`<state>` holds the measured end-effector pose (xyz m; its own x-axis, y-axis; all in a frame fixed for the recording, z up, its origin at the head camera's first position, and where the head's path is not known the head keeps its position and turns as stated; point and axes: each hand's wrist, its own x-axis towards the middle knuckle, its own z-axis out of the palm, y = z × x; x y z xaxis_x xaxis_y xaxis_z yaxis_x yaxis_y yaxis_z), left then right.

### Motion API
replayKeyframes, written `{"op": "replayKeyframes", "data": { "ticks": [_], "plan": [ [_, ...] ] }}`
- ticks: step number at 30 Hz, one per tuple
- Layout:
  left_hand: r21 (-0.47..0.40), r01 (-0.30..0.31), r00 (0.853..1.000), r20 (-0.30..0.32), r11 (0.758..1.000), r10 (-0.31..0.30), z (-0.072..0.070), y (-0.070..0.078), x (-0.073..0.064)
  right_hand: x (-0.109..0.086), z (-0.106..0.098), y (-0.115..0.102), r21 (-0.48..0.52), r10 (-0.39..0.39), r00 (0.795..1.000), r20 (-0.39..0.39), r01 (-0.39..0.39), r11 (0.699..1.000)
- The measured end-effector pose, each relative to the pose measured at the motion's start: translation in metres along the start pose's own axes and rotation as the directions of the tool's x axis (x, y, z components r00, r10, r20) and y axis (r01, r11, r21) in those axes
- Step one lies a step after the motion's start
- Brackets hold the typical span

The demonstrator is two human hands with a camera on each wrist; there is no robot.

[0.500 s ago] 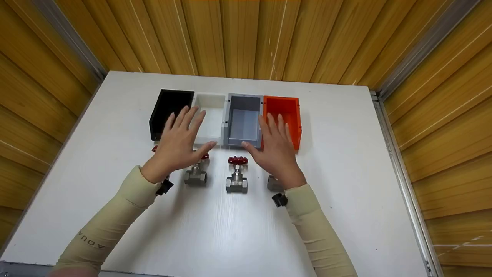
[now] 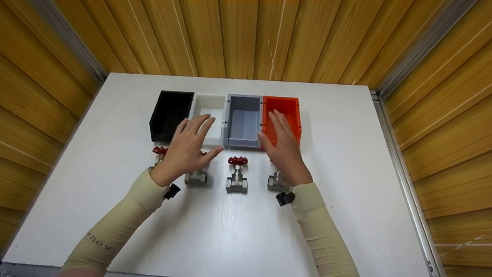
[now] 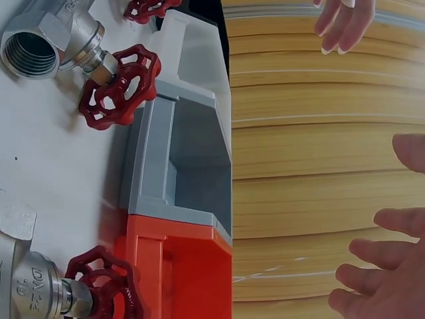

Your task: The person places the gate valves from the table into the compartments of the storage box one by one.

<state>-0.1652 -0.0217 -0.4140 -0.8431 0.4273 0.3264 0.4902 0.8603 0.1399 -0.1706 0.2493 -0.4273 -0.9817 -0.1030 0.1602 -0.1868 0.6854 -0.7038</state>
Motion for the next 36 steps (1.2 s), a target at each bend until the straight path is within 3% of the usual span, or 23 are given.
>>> {"op": "replayKeyframes", "data": {
  "ticks": [10, 36],
  "plan": [
    [-0.038, -0.060, 0.998, -0.001, 0.997, 0.060, 0.013, 0.014, 0.000, 0.003, -0.002, 0.013, 0.026, 0.044, 0.999, -0.003, -0.044, 0.999],
    [-0.035, -0.157, 0.979, 0.124, 0.987, 0.160, 0.046, 0.054, 0.005, 0.011, -0.012, 0.047, 0.024, 0.146, 0.989, -0.005, -0.146, 0.989]
  ]
}}
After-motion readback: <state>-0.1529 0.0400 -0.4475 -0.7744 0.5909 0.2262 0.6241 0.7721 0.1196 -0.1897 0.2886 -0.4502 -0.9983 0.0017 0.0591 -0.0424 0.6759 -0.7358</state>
